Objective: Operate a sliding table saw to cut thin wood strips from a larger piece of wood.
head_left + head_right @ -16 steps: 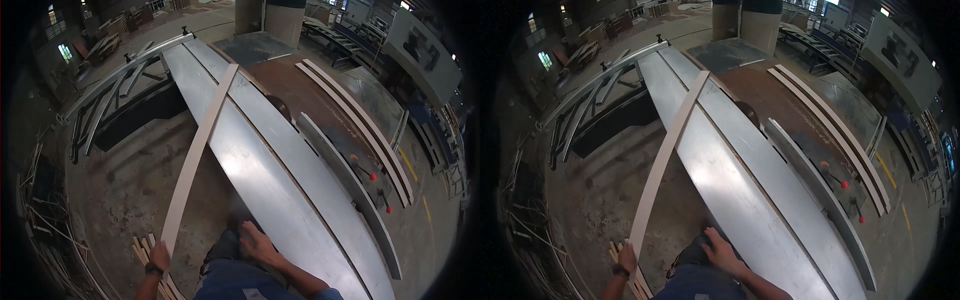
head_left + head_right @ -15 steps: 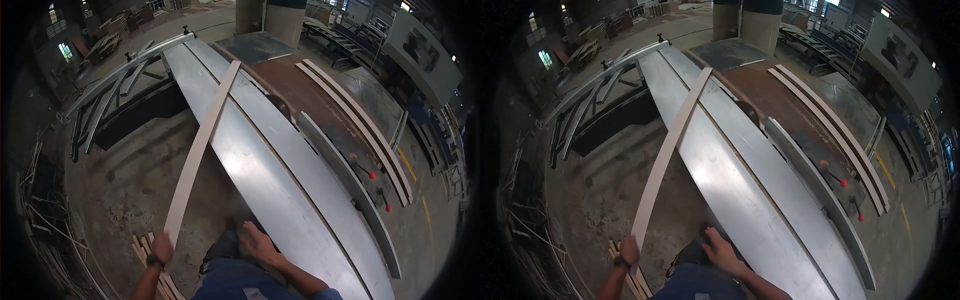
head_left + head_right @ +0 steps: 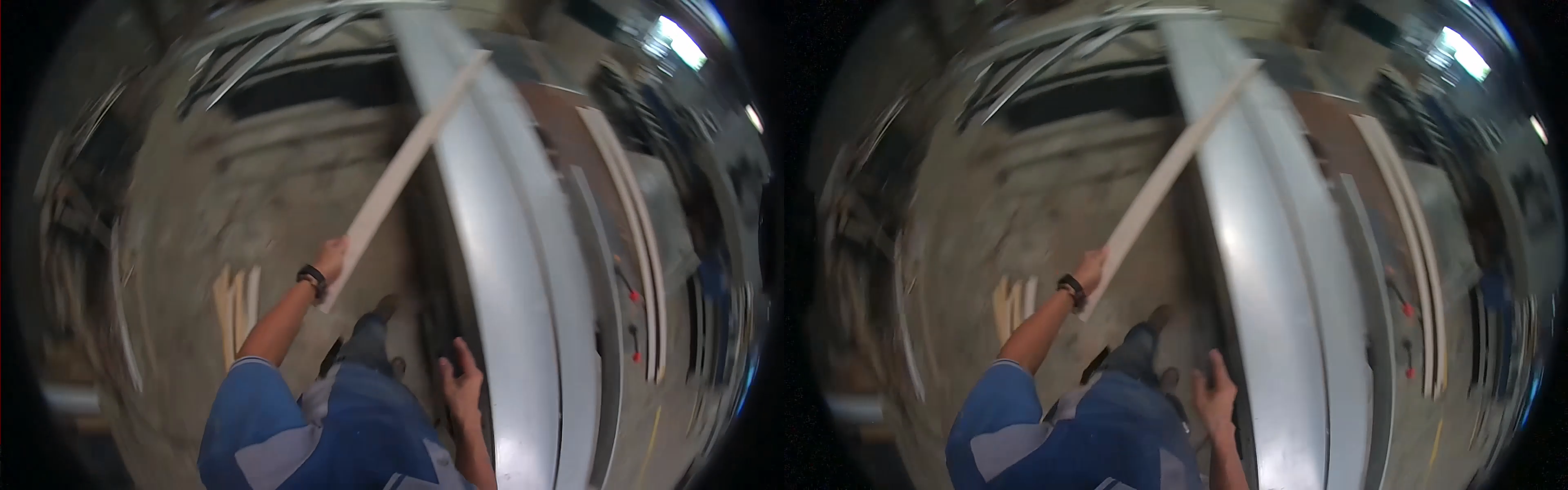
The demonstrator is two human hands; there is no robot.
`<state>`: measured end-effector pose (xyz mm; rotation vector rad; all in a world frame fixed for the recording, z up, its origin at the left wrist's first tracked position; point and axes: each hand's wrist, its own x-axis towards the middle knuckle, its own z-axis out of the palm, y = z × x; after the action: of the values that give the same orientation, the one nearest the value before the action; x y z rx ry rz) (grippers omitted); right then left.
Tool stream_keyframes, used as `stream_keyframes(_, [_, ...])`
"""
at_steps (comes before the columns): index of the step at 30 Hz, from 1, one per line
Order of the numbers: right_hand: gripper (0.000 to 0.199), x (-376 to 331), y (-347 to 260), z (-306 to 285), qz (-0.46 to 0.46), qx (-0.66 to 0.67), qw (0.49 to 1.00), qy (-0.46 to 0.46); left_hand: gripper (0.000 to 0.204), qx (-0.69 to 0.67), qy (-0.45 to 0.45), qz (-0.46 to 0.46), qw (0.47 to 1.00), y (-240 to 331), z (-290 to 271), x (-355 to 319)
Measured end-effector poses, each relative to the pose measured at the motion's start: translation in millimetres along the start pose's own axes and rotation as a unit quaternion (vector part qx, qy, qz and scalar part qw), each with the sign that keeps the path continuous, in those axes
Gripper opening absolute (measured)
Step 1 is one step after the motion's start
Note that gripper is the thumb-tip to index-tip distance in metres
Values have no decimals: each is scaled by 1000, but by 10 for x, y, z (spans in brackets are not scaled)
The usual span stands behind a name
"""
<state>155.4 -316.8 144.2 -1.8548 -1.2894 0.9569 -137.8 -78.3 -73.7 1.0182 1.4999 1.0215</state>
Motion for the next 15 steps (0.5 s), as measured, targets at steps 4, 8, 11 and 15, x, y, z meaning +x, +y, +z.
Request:
stream_keyframes(4, [49,-316,183,277,-18,-41,995,-86,46,36,41,-79,995,-809,-1159,-1893])
stream_keyframes(8, [50,-486,332,717,-24,-100,975,-198,42,63,113,-119,984,-1520,-2135,-3509])
stream_keyframes(11, [51,-630,401,1030,-46,-128,963,-235,43,78,164,-157,971,-1665,-2418,-4310])
stream_keyframes(15, [53,-782,631,1422,-32,-132,954,-268,48,174,207,-230,935,-2013,-2771,-4982])
